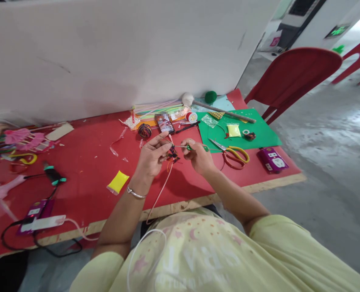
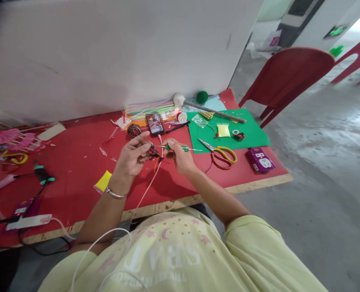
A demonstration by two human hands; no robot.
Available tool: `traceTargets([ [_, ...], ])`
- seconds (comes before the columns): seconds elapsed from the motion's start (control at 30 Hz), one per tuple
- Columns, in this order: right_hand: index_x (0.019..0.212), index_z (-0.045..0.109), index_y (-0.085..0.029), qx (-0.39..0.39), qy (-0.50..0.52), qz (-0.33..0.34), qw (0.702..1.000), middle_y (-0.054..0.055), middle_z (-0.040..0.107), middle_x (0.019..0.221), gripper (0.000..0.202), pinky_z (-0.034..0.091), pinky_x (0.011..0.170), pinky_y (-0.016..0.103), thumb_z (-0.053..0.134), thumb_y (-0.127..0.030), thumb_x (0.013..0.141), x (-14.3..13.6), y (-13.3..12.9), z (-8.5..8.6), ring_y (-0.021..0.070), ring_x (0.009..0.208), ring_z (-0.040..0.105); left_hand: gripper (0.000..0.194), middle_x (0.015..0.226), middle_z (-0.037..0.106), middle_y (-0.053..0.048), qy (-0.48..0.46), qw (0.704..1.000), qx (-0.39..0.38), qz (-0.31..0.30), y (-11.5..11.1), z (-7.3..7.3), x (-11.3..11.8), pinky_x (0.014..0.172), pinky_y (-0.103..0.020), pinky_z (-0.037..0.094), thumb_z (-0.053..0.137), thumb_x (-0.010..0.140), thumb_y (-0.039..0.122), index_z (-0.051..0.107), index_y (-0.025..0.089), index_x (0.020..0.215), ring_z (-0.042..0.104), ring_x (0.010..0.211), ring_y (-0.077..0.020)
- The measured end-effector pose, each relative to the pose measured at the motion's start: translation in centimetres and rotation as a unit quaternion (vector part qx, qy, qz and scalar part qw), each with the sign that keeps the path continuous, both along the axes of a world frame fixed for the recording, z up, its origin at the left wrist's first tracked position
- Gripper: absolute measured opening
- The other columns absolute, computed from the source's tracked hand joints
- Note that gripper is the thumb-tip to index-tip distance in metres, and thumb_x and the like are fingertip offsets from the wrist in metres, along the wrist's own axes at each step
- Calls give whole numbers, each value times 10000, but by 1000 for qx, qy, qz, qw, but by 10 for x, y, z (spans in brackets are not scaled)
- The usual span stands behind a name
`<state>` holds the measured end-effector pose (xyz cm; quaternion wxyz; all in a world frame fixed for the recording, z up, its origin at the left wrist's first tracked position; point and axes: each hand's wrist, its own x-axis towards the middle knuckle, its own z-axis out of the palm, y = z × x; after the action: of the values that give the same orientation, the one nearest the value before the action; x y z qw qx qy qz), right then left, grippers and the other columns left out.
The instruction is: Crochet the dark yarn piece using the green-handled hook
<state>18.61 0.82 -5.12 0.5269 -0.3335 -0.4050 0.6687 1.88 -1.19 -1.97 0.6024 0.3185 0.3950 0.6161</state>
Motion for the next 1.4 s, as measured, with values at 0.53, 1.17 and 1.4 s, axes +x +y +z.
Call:
traceTargets([
  [0.53, 815, 729, -207, 66, -51, -14, 996, -3, 602, 727, 315, 374, 543, 256, 627, -501, 864, 1, -3, -2, 108, 613, 517, 482, 611, 586, 54, -26, 999, -38, -17, -1, 2, -1, 398, -158, 235, 906, 576, 141, 771, 181, 1038, 393, 447, -21],
  [1.17, 897, 718, -263, 357, -231, -104, 899, 74, 658, 1011, 286, 518, 887, 409, 526, -451, 996, 1, -18, -10, 218, 980, 630, 697, 789, 734, 4, 13, 1000, -1, -13, -8, -6, 5, 419, -157, 320, 908, 585, 136, 700, 197, 1248, 584, 521, -54],
  [1.4, 824, 713, -261, 327, -233, -116, 908, 87, 648, 981, 419, 513, 942, 442, 484, -575, 981, 1, -18, -11, 257, 1053, 604, 661, 734, 716, 12, 5, 1000, -8, -21, -9, -1, 8, 402, -160, 285, 913, 582, 156, 712, 175, 1211, 516, 462, -36],
])
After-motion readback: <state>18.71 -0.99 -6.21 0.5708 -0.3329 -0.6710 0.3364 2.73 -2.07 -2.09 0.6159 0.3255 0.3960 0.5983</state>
